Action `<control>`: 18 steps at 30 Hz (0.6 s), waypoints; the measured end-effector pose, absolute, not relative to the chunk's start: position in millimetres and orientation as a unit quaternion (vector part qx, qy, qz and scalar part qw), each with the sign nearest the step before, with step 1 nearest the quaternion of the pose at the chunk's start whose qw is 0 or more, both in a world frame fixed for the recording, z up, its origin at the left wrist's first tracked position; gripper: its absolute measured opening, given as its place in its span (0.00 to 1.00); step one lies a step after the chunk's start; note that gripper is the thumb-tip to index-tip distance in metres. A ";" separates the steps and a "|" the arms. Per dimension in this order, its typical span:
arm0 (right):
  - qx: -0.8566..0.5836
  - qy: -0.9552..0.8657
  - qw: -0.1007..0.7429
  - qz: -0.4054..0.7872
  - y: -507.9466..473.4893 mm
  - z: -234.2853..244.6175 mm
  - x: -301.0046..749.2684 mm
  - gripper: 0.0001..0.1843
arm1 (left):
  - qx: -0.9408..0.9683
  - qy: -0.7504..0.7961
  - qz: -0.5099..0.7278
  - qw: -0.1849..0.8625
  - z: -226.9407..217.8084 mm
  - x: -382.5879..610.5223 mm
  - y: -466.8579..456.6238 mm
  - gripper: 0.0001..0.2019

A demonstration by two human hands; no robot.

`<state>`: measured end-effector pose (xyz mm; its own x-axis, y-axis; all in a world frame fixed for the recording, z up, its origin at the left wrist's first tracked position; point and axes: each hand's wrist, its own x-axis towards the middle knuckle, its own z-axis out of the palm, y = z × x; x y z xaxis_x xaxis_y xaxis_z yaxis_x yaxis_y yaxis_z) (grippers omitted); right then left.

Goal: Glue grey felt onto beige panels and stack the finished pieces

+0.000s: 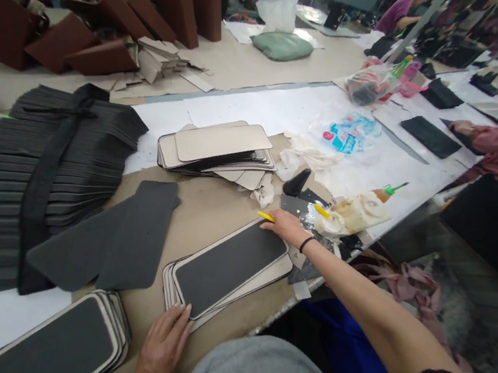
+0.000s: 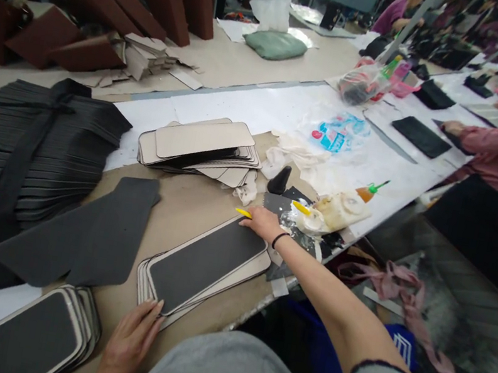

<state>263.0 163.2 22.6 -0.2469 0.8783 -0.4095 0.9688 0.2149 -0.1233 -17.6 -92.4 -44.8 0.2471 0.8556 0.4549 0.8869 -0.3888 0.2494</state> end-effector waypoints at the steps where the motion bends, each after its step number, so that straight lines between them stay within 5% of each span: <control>1: 0.600 0.769 0.126 -0.179 163.4 21.4 263.4 0.20 | -0.789 -0.552 -0.267 0.030 -44.4 -17.7 -92.2 0.24; 13: 0.639 0.748 0.055 -0.168 159.9 13.0 278.5 0.21 | -0.788 -0.561 -0.251 0.026 -39.8 -16.1 -90.5 0.24; 18: 0.642 0.727 0.102 -0.221 148.6 11.9 299.5 0.16 | -0.783 -0.567 -0.254 0.028 -41.4 -15.5 -91.5 0.22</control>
